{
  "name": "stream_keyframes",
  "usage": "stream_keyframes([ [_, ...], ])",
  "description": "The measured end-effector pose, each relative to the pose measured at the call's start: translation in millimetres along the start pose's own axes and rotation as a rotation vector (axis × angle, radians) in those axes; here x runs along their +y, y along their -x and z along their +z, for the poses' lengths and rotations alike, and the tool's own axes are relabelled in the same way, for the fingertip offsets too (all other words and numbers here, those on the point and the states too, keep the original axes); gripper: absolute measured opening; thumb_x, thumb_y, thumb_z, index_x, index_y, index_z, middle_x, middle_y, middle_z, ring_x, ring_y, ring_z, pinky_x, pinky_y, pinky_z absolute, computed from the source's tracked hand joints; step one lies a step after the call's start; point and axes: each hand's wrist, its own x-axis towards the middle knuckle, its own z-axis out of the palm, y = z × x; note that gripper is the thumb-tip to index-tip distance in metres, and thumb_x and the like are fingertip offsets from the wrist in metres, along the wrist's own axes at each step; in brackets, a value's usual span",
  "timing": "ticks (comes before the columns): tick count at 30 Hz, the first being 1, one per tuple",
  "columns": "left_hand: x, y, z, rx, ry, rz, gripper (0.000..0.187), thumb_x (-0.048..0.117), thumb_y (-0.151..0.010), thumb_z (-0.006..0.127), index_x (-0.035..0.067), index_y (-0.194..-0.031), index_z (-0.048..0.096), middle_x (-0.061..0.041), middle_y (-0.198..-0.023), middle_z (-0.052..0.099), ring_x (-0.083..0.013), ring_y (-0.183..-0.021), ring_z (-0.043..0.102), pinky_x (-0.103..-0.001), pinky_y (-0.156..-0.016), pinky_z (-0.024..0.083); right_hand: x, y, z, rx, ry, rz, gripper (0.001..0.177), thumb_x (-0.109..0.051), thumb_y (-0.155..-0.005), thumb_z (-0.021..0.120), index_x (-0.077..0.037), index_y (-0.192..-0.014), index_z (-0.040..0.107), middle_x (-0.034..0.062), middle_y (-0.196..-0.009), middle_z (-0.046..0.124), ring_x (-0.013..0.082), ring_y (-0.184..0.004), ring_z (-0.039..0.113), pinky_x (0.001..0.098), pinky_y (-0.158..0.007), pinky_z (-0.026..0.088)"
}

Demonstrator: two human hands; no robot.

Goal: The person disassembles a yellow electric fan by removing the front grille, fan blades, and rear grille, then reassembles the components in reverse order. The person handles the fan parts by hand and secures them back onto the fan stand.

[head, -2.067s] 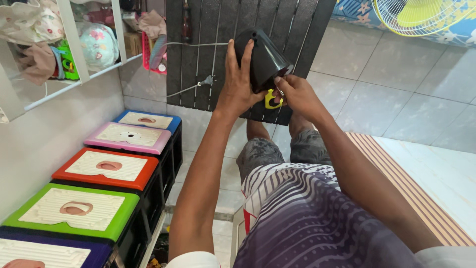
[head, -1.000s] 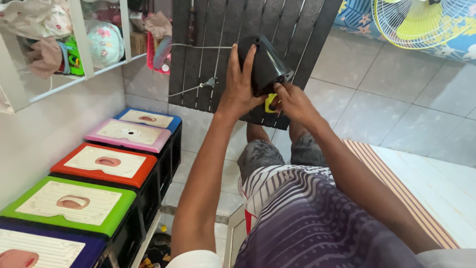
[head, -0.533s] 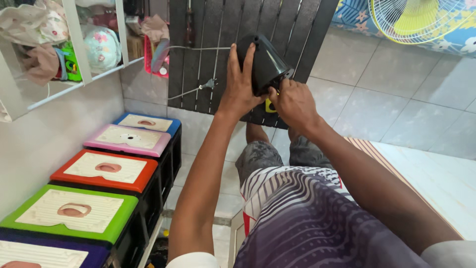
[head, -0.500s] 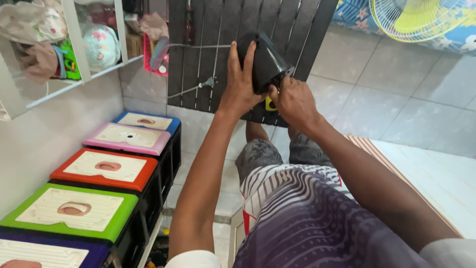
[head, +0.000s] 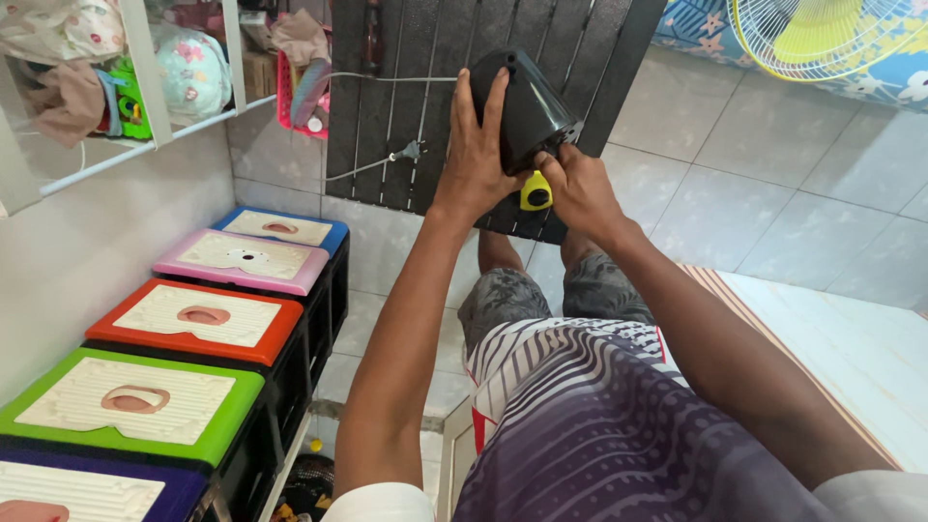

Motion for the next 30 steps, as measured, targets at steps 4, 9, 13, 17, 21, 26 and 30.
stream_keyframes([
  [4,0,-2,2,0.008,-0.010,0.007,0.135,0.021,-0.059,0.102,0.024,-0.162,0.014,-0.031,-0.163,0.009,-0.0560,-0.151,0.022,-0.059,-0.122,0.036,0,-1,-2,-0.067,-0.149,0.205,0.041,-0.032,-0.102,0.056,0.006,-0.089,0.063,0.0187,-0.062,0.061,0.0314,-0.058,0.065,0.0425,-0.055,0.049],
  [9,-1,-3,0,0.007,0.017,0.010,0.133,0.023,-0.062,0.103,0.023,-0.162,0.015,-0.032,-0.163,0.009,-0.0572,-0.150,0.022,-0.060,-0.121,0.035,6,-1,2,-0.074,-0.066,0.162,0.043,-0.034,-0.103,0.054,0.006,-0.089,0.063,0.0215,-0.064,0.063,0.0345,-0.062,0.069,0.0444,-0.059,0.052],
  [13,6,2,-2,0.014,0.005,-0.005,0.132,0.027,-0.062,0.103,0.022,-0.161,0.017,-0.034,-0.162,0.010,-0.0584,-0.148,0.022,-0.061,-0.119,0.034,12,0,2,-0.022,0.150,0.003,0.044,-0.036,-0.106,0.051,0.006,-0.104,0.063,0.0297,-0.081,0.068,0.0499,-0.081,0.066,0.0553,-0.070,0.049],
  [17,5,1,-1,0.048,-0.027,0.025,0.131,0.031,-0.064,0.103,0.021,-0.162,0.017,-0.034,-0.162,0.011,-0.0581,-0.148,0.023,-0.061,-0.120,0.032,16,2,15,0.033,-0.001,0.133,0.045,-0.039,-0.103,0.048,0.003,-0.100,0.064,0.0269,-0.084,0.072,0.0476,-0.086,0.069,0.0544,-0.076,0.051],
  [21,3,1,3,0.024,-0.014,-0.004,0.130,0.027,-0.063,0.102,0.020,-0.162,0.019,-0.034,-0.164,0.012,-0.0576,-0.150,0.023,-0.059,-0.121,0.033,26,6,33,0.158,0.007,0.172,0.047,-0.038,-0.107,0.047,0.005,-0.100,0.064,0.0307,-0.083,0.067,0.0511,-0.084,0.065,0.0552,-0.074,0.049],
  [26,3,4,5,0.068,-0.019,0.018,0.132,0.025,-0.061,0.101,0.018,-0.163,0.017,-0.035,-0.163,0.011,-0.0575,-0.150,0.022,-0.059,-0.124,0.032,50,-2,39,0.112,-0.174,0.276,0.057,-0.040,-0.111,0.038,0.006,-0.093,0.067,0.0241,-0.077,0.068,0.0364,-0.071,0.068,0.0434,-0.065,0.051],
  [30,4,7,2,0.065,0.031,-0.018,0.132,0.026,-0.060,0.103,0.019,-0.161,0.018,-0.036,-0.162,0.009,-0.0579,-0.149,0.020,-0.059,-0.121,0.032,63,-6,36,-0.019,-0.565,0.269,0.057,-0.044,-0.108,0.040,0.006,-0.102,0.067,0.0149,-0.083,0.071,0.0227,-0.070,0.071,0.0332,-0.061,0.055],
])
